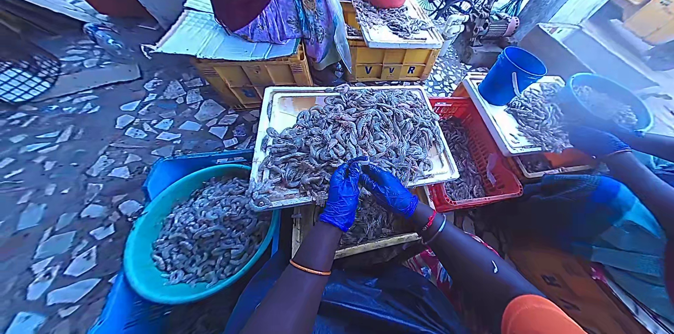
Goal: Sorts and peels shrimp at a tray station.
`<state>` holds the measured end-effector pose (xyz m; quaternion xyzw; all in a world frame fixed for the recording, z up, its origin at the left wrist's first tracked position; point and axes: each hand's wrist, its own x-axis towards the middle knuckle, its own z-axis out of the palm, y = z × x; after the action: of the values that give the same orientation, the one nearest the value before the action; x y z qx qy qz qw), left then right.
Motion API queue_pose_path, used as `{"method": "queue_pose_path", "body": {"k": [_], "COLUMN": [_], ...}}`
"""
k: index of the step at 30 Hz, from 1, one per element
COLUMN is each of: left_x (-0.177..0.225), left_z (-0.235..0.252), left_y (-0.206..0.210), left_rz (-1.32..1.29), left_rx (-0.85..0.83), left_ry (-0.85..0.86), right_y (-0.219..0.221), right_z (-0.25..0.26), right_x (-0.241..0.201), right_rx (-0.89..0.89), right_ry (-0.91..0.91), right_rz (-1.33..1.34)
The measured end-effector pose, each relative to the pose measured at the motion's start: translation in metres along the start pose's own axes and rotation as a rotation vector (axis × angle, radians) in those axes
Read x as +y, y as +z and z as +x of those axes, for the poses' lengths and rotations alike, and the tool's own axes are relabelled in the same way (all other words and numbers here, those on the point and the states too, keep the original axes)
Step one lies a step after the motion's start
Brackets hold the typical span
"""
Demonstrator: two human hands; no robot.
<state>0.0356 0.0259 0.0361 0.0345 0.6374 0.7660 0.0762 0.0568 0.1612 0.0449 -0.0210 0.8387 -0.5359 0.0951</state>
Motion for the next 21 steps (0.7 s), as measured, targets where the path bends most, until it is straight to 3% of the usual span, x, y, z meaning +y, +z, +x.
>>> {"method": "queue_pose_path", "body": {"k": [3,7,11,13,16,19,21], "left_x": [0.007,0.012,0.017,0.020,0.022,0.025,0.025], "left_z": [0.001,0.007,0.007,0.004,0.001,-0.003,-0.001], "left_y": [-0.001,-0.012,-0.014,-0.011,-0.007,-0.009,-0.014], "left_rz": [-0.041,0.021,0.084,0.026,-0.110,-0.047,-0.067], "left_rx": [-0.003,-0.155,-0.106,-0.068,0.006,-0.008,0.058], "left_ry": [-0.034,0.008,0.026,-0.039,-0.107,-0.029,-0.032], "right_y": [0.003,-0.010,-0.011,-0.011,-0.008,-0.002,-0.001], "right_z": [0.003,-0.001,0.000,-0.001,-0.003,-0.003,0.001], "right_x": [-0.004,-0.010,-0.004,-0.008,-0.015,-0.018,-0.016], "right_rx": [0.091,0.149,0.202,0.207,0.219,0.228,0.138], "right_ry": [-0.066,-0.169,-0.320,-0.300,-0.158,-0.060,-0.008], "right_rz": [-0.222,-0.519,-0.730,-0.681,-0.288,-0.017,0.054]}}
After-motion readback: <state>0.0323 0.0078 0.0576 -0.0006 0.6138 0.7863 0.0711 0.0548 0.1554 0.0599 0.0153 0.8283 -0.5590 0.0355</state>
